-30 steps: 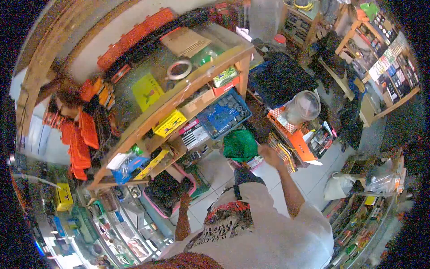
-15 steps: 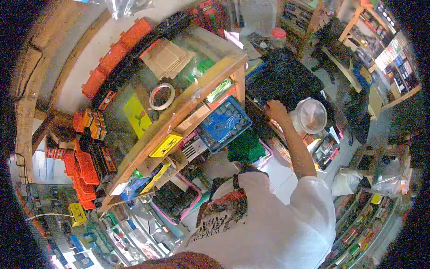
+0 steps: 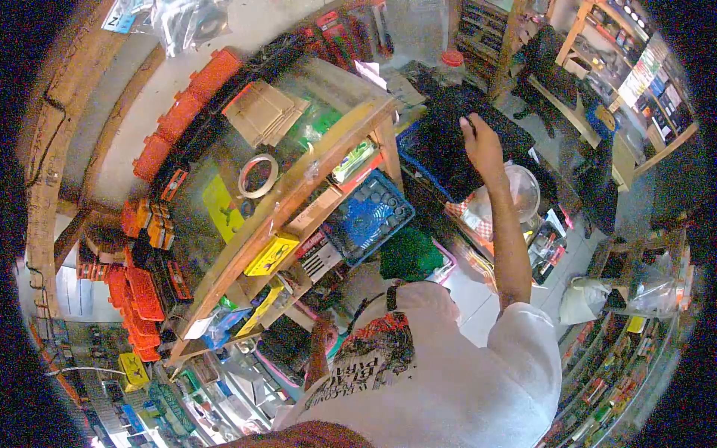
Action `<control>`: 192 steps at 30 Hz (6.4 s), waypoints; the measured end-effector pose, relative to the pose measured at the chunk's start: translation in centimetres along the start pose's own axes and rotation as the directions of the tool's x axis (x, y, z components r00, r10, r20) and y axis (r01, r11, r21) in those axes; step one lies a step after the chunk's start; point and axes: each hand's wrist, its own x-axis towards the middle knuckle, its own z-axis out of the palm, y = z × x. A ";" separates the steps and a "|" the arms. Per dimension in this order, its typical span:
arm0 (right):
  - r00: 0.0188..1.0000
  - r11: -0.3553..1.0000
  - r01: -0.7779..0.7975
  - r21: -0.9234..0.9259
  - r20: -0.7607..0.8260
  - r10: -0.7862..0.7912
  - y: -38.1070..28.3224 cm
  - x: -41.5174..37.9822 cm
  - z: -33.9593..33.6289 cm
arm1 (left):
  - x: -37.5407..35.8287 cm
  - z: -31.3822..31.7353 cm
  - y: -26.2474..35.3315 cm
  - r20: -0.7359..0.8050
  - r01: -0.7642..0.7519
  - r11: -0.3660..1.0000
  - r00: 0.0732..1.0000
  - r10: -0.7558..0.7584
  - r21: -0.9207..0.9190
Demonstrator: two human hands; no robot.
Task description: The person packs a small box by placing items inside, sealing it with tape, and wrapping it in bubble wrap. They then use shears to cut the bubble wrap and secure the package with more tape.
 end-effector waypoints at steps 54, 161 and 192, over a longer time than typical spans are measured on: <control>0.766 0.794 0.096 0.600 0.464 -0.444 -23.8 -10.7 -6.2 | -26.2 9.1 27.1 0.557 0.342 0.743 0.829 0.051 -0.576; -0.292 0.570 -0.760 -0.313 0.947 0.131 -14.2 -54.5 -7.2 | -29.9 13.1 3.4 0.430 0.406 0.546 0.898 -0.092 -0.732; -0.443 0.223 -0.851 -0.476 0.878 0.184 -14.1 -55.6 -7.5 | -34.3 11.5 3.1 0.359 0.148 0.687 0.917 0.174 -0.712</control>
